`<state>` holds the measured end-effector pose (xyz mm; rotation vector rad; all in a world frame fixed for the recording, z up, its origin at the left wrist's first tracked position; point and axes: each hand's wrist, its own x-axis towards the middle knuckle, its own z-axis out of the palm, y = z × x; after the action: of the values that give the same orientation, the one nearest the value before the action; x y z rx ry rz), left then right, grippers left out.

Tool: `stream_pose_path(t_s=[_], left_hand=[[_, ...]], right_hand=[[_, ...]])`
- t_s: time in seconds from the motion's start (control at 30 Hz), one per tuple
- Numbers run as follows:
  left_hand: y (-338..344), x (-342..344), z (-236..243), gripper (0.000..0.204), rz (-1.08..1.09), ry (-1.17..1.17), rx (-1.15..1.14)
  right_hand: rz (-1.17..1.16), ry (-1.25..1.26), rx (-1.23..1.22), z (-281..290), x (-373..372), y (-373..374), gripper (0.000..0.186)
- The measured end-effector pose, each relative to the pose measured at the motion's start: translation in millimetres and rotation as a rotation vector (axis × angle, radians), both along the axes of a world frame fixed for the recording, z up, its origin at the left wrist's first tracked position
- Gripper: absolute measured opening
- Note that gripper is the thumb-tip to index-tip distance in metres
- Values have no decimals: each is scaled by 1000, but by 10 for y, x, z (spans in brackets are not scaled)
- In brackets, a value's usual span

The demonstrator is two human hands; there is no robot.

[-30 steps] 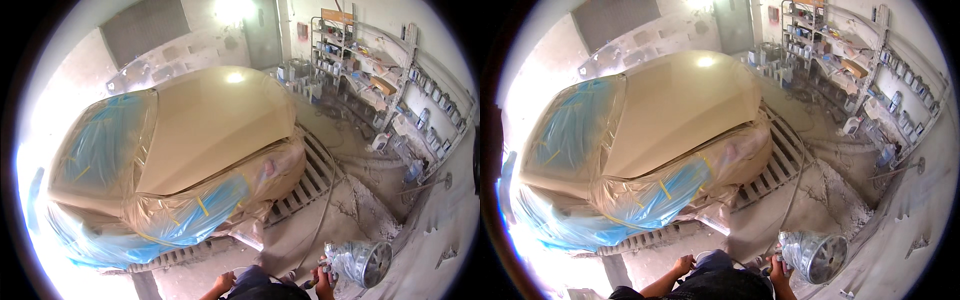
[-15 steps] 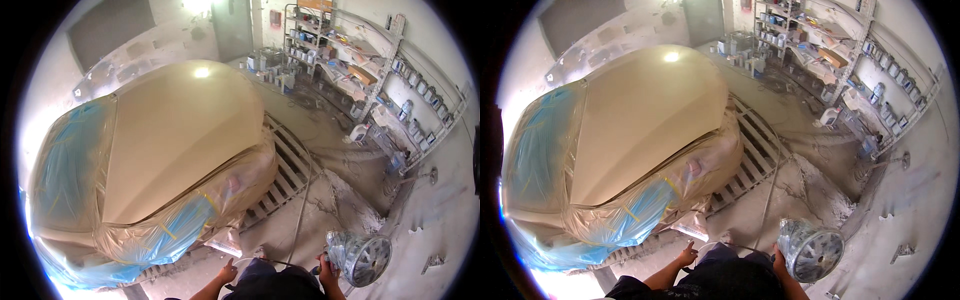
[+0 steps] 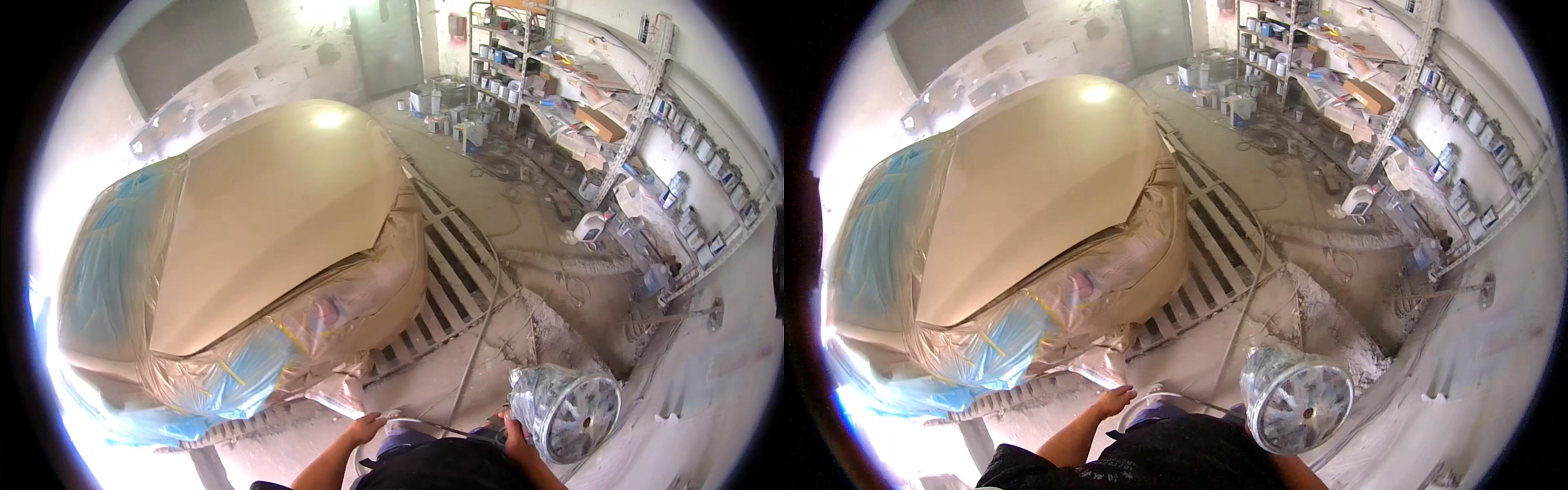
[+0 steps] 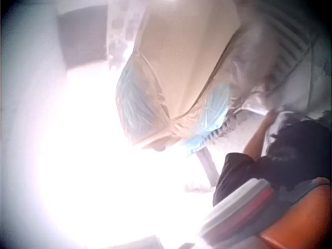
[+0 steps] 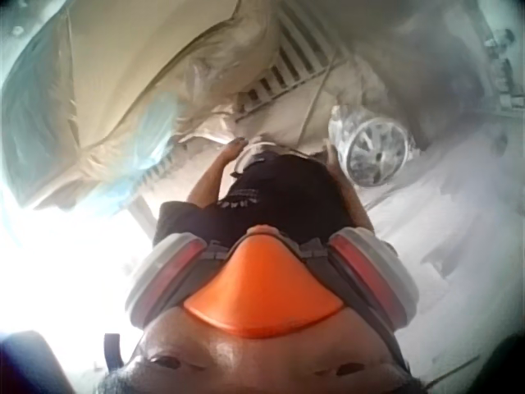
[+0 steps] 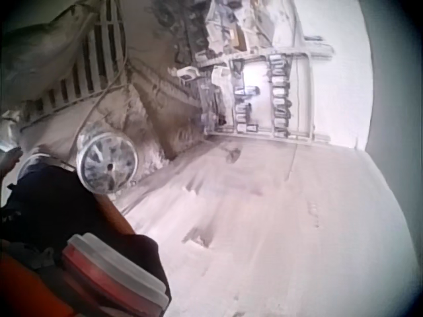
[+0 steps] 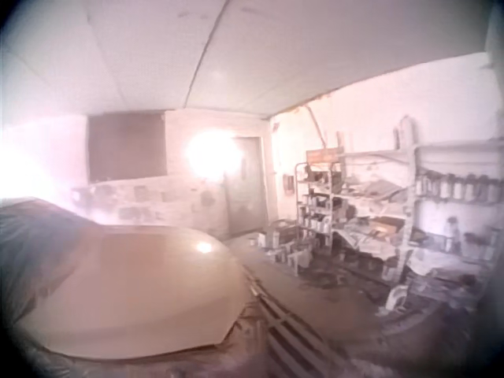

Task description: The person uses a spray gun to apply a coat of paint to the front of a car. The car is masked with plastic and paper to protect other areas. The person moves around the vehicle to cover the hood and front bumper.

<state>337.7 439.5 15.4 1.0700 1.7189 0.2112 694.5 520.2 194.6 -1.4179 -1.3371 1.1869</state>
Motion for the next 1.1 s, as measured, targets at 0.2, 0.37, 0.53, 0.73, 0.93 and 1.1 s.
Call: stream_pose_path(t_s=[0.2, 0.37, 0.53, 0.73, 0.93, 1.1], left_hand=[[748, 1499, 639, 67, -66, -63, 28], [1379, 2560, 992, 78, -362, -214, 287], [1975, 3339, 670, 85, -453, -195, 400], [2696, 4045, 174, 73, -445, -304, 522], [3280, 3982, -347, 32, -464, -87, 258], [2849, 3173, -733, 26, -430, 314, 88]], right_hand=[[204, -223, 201, 37, 950, 808, 12], [-22, 421, -164, 873, 1209, 1518, 22], [-35, 495, 34, 1146, 1534, 2245, 22], [73, 642, 176, 1306, 1886, 3017, 14], [84, 510, 259, 1738, 2202, 3778, 23], [150, 677, 202, 2074, 2698, 4461, 22]])
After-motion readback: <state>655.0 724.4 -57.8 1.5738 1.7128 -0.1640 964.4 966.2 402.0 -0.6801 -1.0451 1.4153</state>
